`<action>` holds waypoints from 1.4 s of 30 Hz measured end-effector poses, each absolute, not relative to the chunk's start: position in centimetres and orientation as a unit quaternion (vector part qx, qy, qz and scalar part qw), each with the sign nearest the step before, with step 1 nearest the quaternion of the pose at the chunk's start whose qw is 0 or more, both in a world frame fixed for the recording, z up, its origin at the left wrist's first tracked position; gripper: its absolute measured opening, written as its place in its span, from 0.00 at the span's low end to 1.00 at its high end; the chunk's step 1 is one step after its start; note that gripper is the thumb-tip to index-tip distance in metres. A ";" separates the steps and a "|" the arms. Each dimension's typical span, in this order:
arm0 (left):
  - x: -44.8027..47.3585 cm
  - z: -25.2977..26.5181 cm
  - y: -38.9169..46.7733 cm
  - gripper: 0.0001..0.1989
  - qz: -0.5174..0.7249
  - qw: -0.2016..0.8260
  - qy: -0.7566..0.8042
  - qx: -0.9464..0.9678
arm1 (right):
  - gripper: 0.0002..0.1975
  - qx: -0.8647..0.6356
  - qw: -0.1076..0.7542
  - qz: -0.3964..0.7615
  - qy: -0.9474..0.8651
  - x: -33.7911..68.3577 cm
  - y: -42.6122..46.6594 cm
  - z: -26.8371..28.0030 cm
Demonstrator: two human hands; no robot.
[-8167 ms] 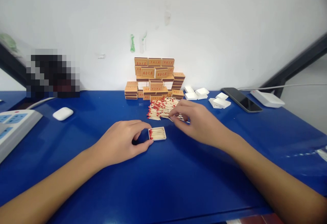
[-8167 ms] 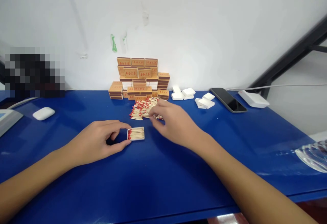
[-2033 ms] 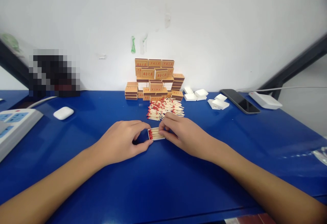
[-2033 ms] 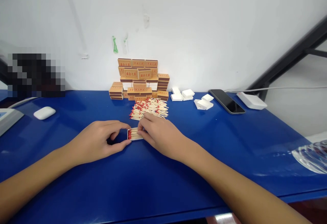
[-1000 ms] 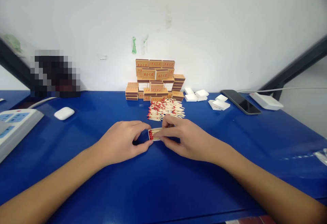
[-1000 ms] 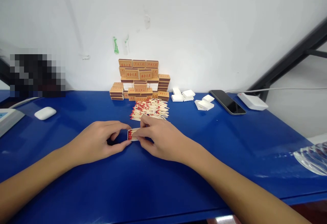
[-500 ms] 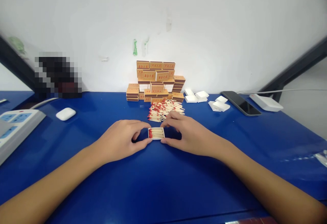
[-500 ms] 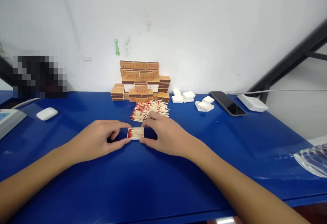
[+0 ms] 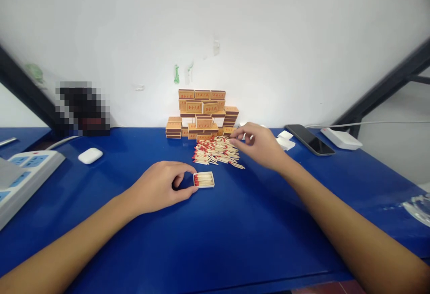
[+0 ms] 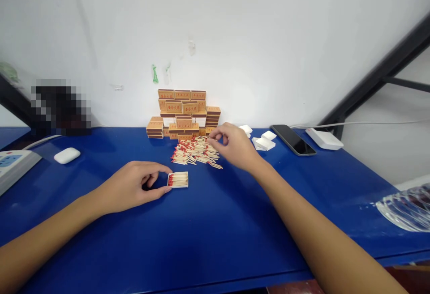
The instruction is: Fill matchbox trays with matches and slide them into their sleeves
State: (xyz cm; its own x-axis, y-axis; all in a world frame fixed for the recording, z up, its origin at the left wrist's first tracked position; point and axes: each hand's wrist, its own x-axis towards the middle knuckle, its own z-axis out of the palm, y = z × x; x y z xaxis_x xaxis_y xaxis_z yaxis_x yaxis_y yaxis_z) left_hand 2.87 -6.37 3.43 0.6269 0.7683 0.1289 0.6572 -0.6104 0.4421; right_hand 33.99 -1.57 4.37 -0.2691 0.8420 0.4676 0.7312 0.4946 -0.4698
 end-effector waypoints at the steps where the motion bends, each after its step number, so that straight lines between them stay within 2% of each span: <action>1: 2.8 3.4 -6.4 0.16 0.153 0.180 0.403 0.884 | 0.11 -0.520 0.357 0.070 -0.773 34.8 -0.4 4.3; 5: 2.8 3.3 -6.3 0.17 0.151 0.177 0.402 0.885 | 0.20 -0.573 0.328 0.089 -0.746 37.1 3.4 3.5; 11: 2.6 2.9 -6.2 0.17 0.153 0.176 0.404 0.885 | 0.19 -0.578 0.313 0.104 -0.746 37.8 4.8 1.9; 16: 2.7 3.0 -6.2 0.17 0.150 0.176 0.406 0.884 | 0.22 -0.583 0.312 0.109 -0.742 38.5 4.7 2.0; 23: 2.6 2.6 -6.1 0.18 0.150 0.169 0.405 0.886 | 0.19 -0.565 0.311 0.121 -0.755 38.3 4.7 1.4; 29: 2.7 2.6 -5.9 0.19 0.148 0.174 0.412 0.882 | 0.23 -0.537 0.318 0.125 -0.771 37.9 4.5 1.2; 34: 2.7 2.8 -5.9 0.21 0.149 0.177 0.415 0.880 | 0.18 -0.547 0.306 0.107 -0.772 38.0 4.6 1.6; 39: 2.5 3.2 -6.0 0.23 0.211 0.168 0.416 0.868 | 0.19 -0.548 0.308 0.109 -0.770 37.6 2.4 3.7; 42: 2.4 3.5 -6.0 0.25 0.264 0.160 0.411 0.858 | 0.21 -0.491 0.291 0.176 -0.802 35.1 -0.7 5.1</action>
